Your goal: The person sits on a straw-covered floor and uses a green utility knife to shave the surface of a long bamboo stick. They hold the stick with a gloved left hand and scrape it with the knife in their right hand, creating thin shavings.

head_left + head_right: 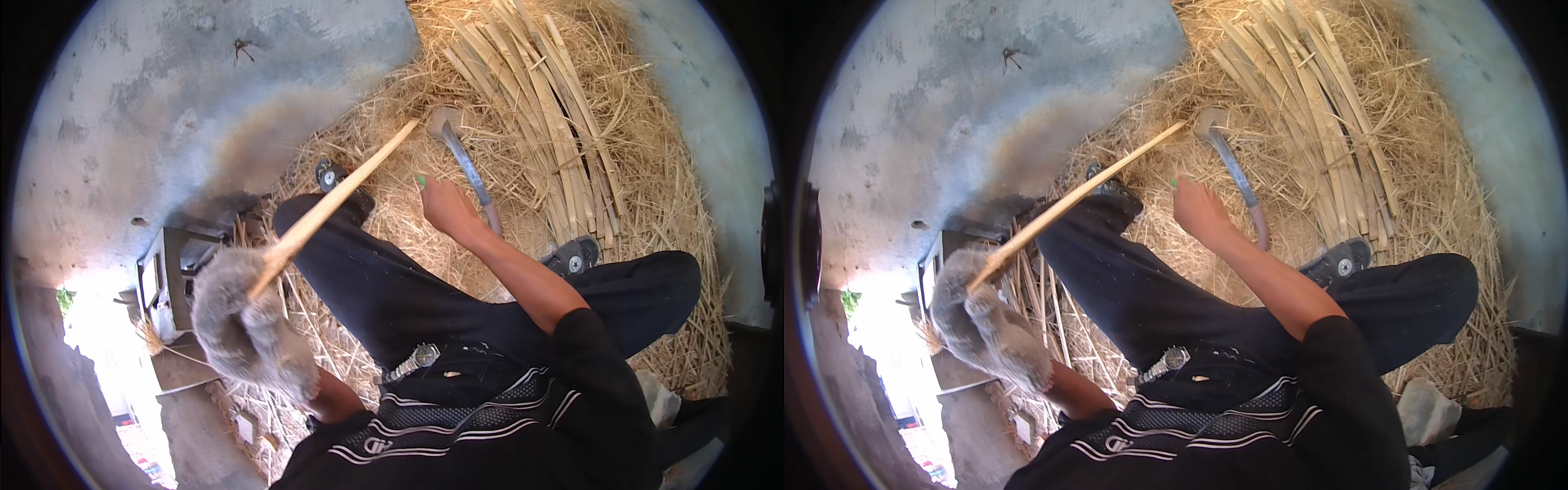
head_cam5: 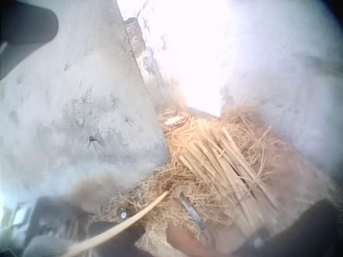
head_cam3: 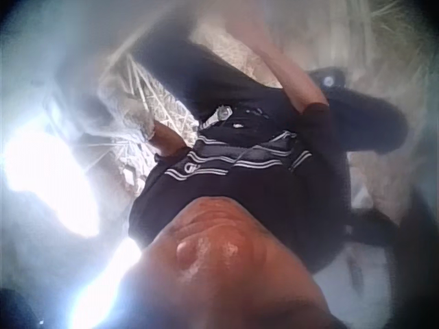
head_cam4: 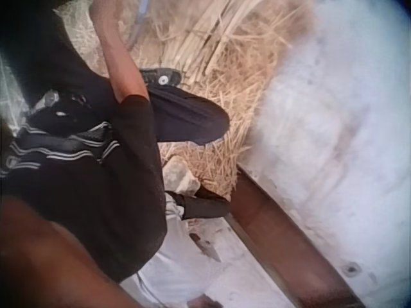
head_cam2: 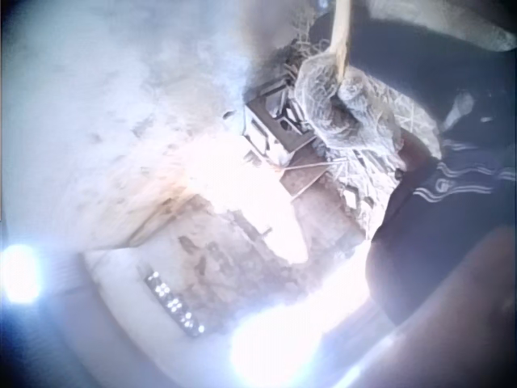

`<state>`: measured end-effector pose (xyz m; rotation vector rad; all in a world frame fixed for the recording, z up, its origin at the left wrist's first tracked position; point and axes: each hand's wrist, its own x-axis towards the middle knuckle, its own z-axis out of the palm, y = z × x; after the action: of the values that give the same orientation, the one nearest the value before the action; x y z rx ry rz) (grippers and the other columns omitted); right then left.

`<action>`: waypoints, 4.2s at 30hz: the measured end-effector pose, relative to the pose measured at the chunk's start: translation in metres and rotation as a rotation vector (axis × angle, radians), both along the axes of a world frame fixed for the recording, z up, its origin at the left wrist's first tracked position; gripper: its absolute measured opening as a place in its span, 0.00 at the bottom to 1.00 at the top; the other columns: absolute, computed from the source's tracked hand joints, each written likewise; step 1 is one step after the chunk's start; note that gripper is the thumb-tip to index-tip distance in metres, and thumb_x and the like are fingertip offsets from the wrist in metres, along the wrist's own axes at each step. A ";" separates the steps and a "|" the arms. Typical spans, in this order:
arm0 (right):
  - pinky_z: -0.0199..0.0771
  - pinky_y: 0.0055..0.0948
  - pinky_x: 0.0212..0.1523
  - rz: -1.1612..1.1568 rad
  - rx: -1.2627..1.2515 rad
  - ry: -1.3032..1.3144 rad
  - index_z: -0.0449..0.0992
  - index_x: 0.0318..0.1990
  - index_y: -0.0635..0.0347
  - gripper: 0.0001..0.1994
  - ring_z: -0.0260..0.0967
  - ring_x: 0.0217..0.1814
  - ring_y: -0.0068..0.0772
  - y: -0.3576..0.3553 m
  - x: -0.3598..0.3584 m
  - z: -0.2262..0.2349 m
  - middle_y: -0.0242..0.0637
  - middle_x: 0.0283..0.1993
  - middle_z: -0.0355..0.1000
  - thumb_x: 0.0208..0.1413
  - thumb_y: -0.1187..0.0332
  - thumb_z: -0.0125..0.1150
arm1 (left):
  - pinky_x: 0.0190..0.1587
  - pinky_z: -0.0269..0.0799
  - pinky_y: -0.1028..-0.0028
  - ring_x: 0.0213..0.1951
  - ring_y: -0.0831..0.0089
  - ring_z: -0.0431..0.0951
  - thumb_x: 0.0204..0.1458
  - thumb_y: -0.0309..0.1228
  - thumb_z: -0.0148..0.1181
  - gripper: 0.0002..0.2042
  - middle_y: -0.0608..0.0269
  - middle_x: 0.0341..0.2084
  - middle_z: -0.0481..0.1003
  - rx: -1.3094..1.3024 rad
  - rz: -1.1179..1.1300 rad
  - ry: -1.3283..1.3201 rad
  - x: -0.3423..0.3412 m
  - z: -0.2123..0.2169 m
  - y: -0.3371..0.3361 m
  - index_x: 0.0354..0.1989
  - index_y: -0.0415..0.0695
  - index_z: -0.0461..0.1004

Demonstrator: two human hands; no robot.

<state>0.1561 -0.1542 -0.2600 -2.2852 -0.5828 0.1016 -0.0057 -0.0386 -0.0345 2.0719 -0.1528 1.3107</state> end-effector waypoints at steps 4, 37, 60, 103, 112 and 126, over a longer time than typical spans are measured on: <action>0.73 0.52 0.28 0.127 0.077 0.066 0.66 0.41 0.67 0.11 0.72 0.24 0.60 0.006 -0.042 0.066 0.55 0.19 0.70 0.64 0.66 0.48 | 0.36 0.82 0.75 0.35 0.68 0.78 0.59 0.35 0.58 0.15 0.53 0.36 0.73 -0.112 0.068 -0.126 0.007 -0.010 -0.002 0.42 0.32 0.72; 0.70 0.43 0.20 0.140 0.222 -0.123 0.66 0.36 0.64 0.08 0.72 0.21 0.53 0.016 -0.076 0.167 0.51 0.16 0.68 0.62 0.68 0.52 | 0.32 0.78 0.77 0.29 0.73 0.79 0.50 0.21 0.65 0.10 0.56 0.30 0.75 -0.346 0.180 -0.004 0.007 -0.006 -0.003 0.39 0.33 0.73; 0.69 0.44 0.19 0.124 0.140 -0.039 0.66 0.38 0.65 0.09 0.71 0.20 0.55 -0.001 -0.077 0.159 0.51 0.19 0.69 0.61 0.67 0.55 | 0.34 0.80 0.76 0.31 0.70 0.77 0.50 0.27 0.66 0.12 0.53 0.33 0.74 -0.336 0.139 -0.173 -0.006 0.009 -0.006 0.36 0.33 0.71; 0.79 0.44 0.35 -0.202 -0.537 0.189 0.79 0.39 0.63 0.09 0.78 0.39 0.53 -0.045 0.086 -0.146 0.49 0.36 0.78 0.56 0.72 0.53 | 0.26 0.83 0.75 0.27 0.67 0.80 0.53 0.26 0.63 0.09 0.51 0.30 0.76 -0.229 -0.026 -0.111 0.007 0.014 -0.008 0.36 0.31 0.72; 0.70 0.39 0.24 -0.307 0.200 0.249 0.69 0.47 0.68 0.17 0.69 0.21 0.38 -0.066 0.044 -0.028 0.43 0.23 0.71 0.66 0.60 0.43 | 0.30 0.82 0.77 0.29 0.67 0.79 0.60 0.29 0.55 0.11 0.49 0.35 0.74 -0.273 0.305 -0.157 0.008 0.011 0.017 0.38 0.30 0.72; 0.70 0.43 0.22 0.311 0.326 -0.051 0.65 0.36 0.66 0.07 0.71 0.21 0.52 -0.009 -0.099 0.194 0.49 0.21 0.69 0.61 0.71 0.54 | 0.31 0.84 0.72 0.35 0.66 0.79 0.53 0.28 0.64 0.13 0.49 0.36 0.75 -0.279 0.081 -0.151 0.001 0.005 0.010 0.41 0.32 0.72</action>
<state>0.0571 -0.1629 -0.0657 -1.8747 -0.9089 0.0916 -0.0048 -0.0289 -0.0291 1.7610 0.0467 1.4487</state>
